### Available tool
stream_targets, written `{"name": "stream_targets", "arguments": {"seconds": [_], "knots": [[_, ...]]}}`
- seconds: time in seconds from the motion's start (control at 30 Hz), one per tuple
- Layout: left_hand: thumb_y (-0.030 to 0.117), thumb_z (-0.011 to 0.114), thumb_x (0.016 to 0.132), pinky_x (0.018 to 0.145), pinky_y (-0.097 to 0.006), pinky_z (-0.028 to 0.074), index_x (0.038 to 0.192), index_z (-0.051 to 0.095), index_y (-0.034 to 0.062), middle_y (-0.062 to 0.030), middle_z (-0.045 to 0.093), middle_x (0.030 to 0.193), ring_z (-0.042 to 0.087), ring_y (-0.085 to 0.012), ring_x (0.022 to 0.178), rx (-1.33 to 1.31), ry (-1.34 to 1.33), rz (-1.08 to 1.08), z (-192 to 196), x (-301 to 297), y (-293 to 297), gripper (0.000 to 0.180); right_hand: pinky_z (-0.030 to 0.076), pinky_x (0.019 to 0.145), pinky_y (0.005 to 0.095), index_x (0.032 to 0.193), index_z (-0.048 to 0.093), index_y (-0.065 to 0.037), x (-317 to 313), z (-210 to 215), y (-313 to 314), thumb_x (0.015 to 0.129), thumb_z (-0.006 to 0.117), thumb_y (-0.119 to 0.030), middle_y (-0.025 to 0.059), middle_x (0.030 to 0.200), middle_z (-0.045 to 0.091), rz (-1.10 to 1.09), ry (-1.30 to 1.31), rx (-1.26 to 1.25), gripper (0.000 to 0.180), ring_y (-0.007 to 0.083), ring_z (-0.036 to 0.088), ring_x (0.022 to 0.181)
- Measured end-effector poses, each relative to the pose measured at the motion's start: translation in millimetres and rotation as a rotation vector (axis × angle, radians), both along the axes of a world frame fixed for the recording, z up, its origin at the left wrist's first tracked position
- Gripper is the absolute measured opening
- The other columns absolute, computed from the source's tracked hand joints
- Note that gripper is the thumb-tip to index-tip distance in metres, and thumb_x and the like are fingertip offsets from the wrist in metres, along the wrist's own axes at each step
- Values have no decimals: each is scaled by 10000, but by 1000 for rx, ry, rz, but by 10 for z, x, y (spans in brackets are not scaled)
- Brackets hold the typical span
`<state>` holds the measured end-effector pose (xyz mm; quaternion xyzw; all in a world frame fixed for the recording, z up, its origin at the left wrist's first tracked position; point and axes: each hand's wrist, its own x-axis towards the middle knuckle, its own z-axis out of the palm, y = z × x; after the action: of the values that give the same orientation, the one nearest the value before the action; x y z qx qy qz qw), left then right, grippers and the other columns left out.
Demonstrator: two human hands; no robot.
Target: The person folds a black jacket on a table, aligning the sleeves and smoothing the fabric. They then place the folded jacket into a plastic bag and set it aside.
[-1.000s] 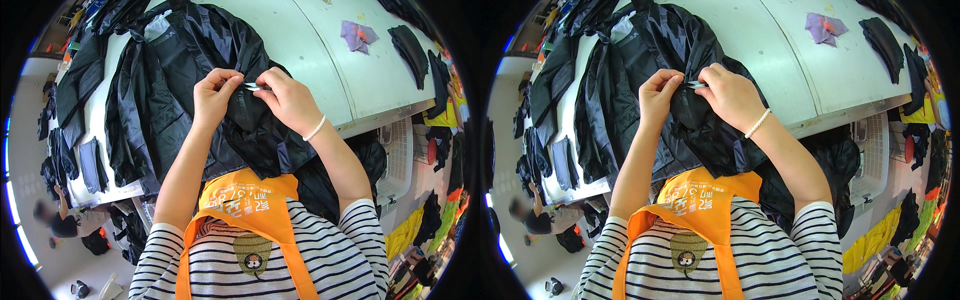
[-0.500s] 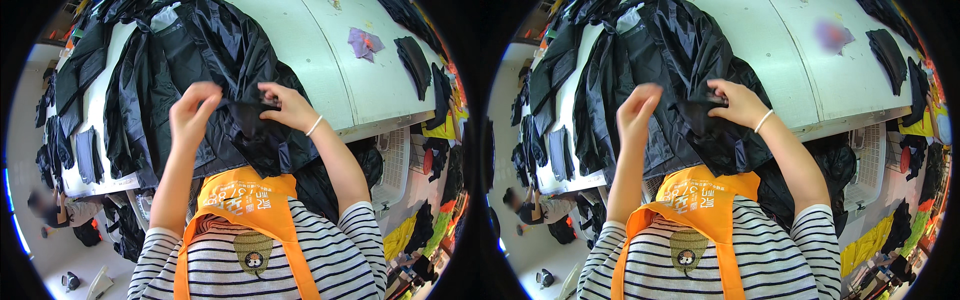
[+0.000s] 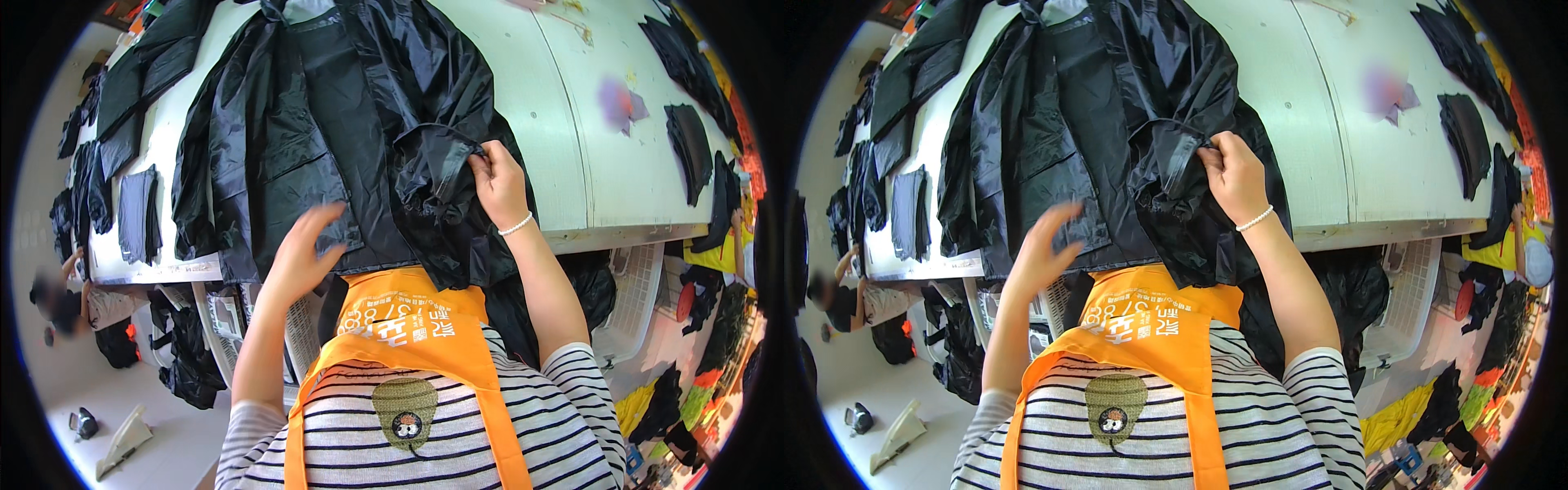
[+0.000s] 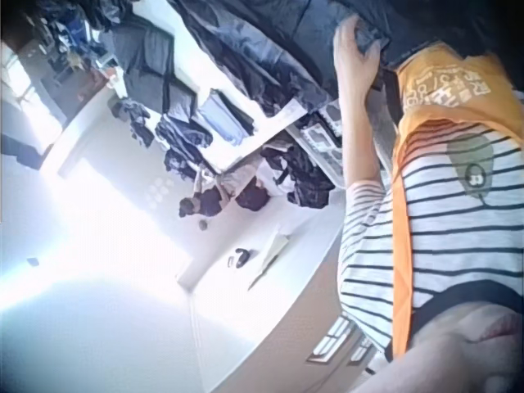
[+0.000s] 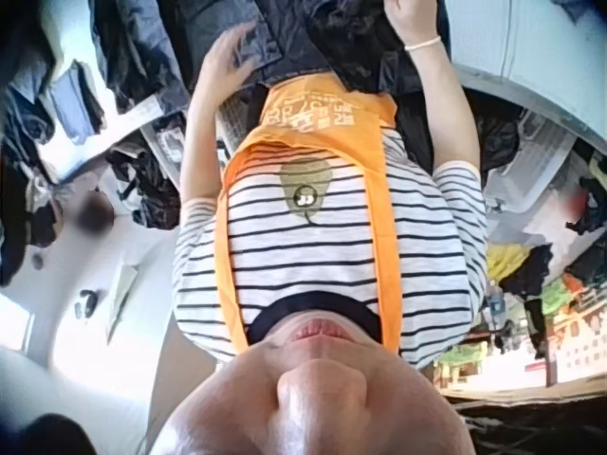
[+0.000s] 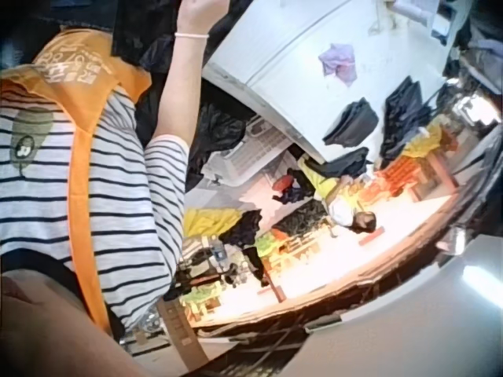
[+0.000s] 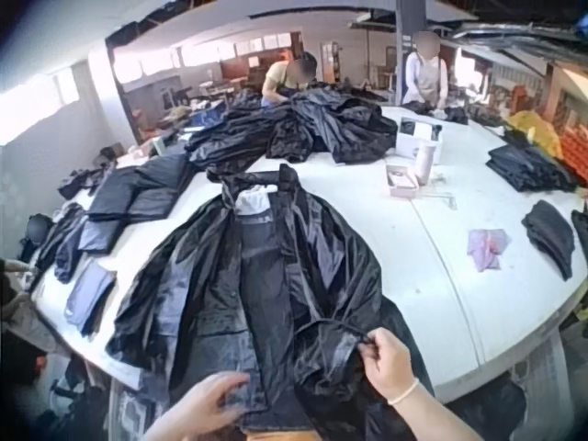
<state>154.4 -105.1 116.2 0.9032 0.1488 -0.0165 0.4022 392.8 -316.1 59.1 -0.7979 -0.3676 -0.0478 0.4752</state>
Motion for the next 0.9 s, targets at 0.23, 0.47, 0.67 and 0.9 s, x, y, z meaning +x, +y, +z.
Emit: {"name": "stream_targets", "arguments": {"seconds": [0.23,0.47,0.67,0.9], "knots": [[80,816,613,976,-283,393,1445,251,37,-134,493,1318,496,-230,1183,-911,-177,-243,-179,1521,-178,1007,463,635,323,933,535,6,40,294,5,943,551,-295,174,773,600,-66,236,77,302,272,608,697],[52,673,684,630,-383,478,824,579,1,-188,598,699,624,-349,705,59,-286,535,-337,1848,-512,177,385,500,300,875,505,-35,-684,567,57,728,694,20,78,632,457,168,343,-40,245,160,457,509],[-39,658,579,521,-329,420,648,480,18,-160,487,626,529,-273,557,-42,-652,93,16,1146,-1048,199,375,567,240,685,410,-25,81,-29,-443,622,504,162,44,640,423,-439,175,290,219,133,380,595],[-59,641,565,613,-262,405,719,472,43,-110,534,727,455,-236,647,168,-741,341,-130,1457,-423,250,330,472,233,747,432,-60,-591,615,-361,615,659,132,63,775,482,123,-63,221,326,172,400,529]]}}
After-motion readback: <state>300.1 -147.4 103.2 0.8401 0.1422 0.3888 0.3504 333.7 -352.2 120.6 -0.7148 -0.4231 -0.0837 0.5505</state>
